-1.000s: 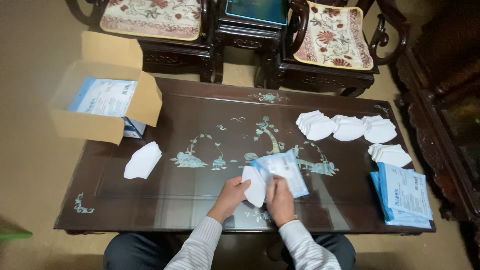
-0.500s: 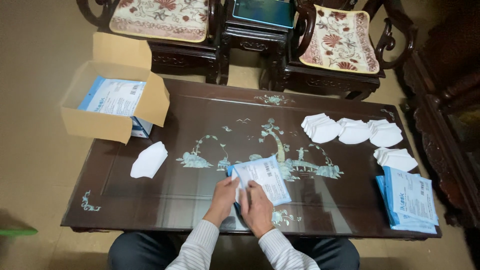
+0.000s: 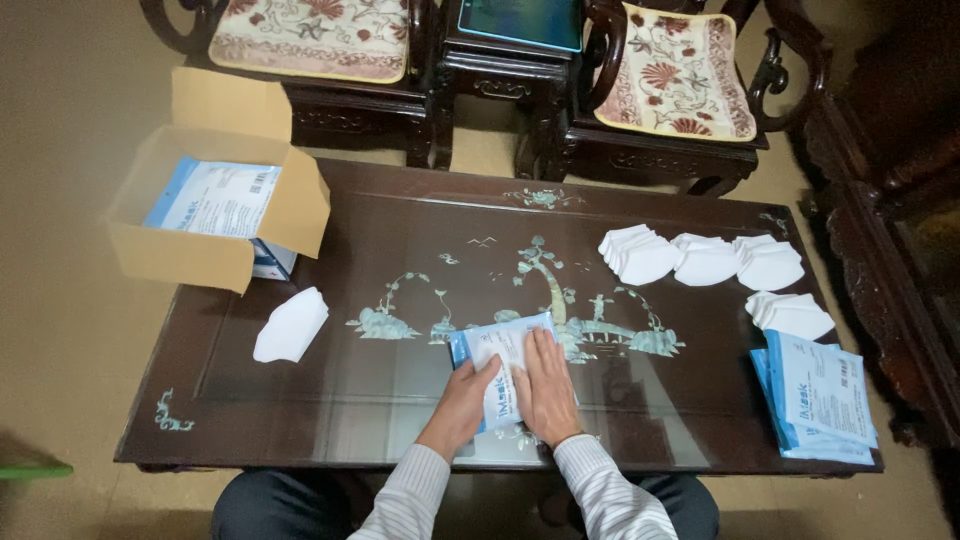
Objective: Packaging individual face masks into blue plastic sleeves
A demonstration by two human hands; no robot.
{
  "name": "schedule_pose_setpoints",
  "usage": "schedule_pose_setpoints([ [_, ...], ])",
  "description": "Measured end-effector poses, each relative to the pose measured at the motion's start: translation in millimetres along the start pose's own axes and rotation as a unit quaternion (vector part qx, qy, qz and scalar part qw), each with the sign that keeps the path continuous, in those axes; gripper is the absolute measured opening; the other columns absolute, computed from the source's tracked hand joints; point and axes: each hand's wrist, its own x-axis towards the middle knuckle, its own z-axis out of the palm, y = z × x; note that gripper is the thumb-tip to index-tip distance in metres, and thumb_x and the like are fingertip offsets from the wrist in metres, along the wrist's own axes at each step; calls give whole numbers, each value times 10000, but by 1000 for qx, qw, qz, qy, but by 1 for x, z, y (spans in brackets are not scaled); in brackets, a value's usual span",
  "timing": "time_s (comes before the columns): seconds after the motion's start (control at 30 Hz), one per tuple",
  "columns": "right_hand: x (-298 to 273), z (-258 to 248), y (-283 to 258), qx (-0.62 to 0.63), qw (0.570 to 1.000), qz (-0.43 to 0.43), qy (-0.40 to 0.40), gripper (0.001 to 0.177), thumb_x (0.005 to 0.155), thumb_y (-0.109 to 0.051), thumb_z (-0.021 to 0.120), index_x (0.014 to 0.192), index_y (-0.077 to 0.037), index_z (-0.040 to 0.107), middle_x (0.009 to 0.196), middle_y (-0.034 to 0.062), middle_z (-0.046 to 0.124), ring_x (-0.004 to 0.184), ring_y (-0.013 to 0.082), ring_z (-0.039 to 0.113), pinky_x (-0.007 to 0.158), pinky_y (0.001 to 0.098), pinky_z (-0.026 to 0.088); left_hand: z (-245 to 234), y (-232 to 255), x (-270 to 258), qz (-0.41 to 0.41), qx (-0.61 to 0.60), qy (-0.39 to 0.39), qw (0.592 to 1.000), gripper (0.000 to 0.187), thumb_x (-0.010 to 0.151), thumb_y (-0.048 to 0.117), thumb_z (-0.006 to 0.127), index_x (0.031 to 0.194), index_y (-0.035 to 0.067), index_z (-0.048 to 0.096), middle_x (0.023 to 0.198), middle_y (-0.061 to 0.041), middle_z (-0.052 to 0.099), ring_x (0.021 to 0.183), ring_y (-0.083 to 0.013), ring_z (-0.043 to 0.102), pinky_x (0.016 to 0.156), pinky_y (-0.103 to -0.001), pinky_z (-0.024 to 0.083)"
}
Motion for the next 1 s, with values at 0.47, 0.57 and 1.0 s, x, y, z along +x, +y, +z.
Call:
schedule_pose_setpoints([
  [0.47, -1, -2, -4, -64, 996, -57, -16, 611, 1088, -340, 384, 1595, -14, 287, 1682, 244, 233, 1567, 411, 213, 1281, 528, 170, -18, -40, 37, 62, 233, 189, 952, 176, 913, 226, 730, 829, 88, 661, 775, -39, 709, 690, -131, 614, 611, -340, 486],
  [0.57, 0, -5, -5, -59, 995, -78, 2, 625, 1081, -323, 434, 1613, -43, 262, 1691, 228, 229, 1571, 418, 212, 1279, 544, 187, -18, -38, 38, 33, 218, 166, 961, 136, 981, 205, 673, 921, 89, 634, 840, -52, 701, 713, -134, 610, 620, -328, 495],
  [1.0, 0, -4, -7, -76, 994, -84, -5, 629, 1083, -366, 402, 1613, -55, 271, 1705, 212, 191, 1579, 398, 188, 1277, 543, 164, -16, -30, 38, -40, 191, 151, 969, 239, 1016, 269, 586, 1185, 119, 665, 994, -75, 775, 754, -184, 722, 629, -337, 579],
])
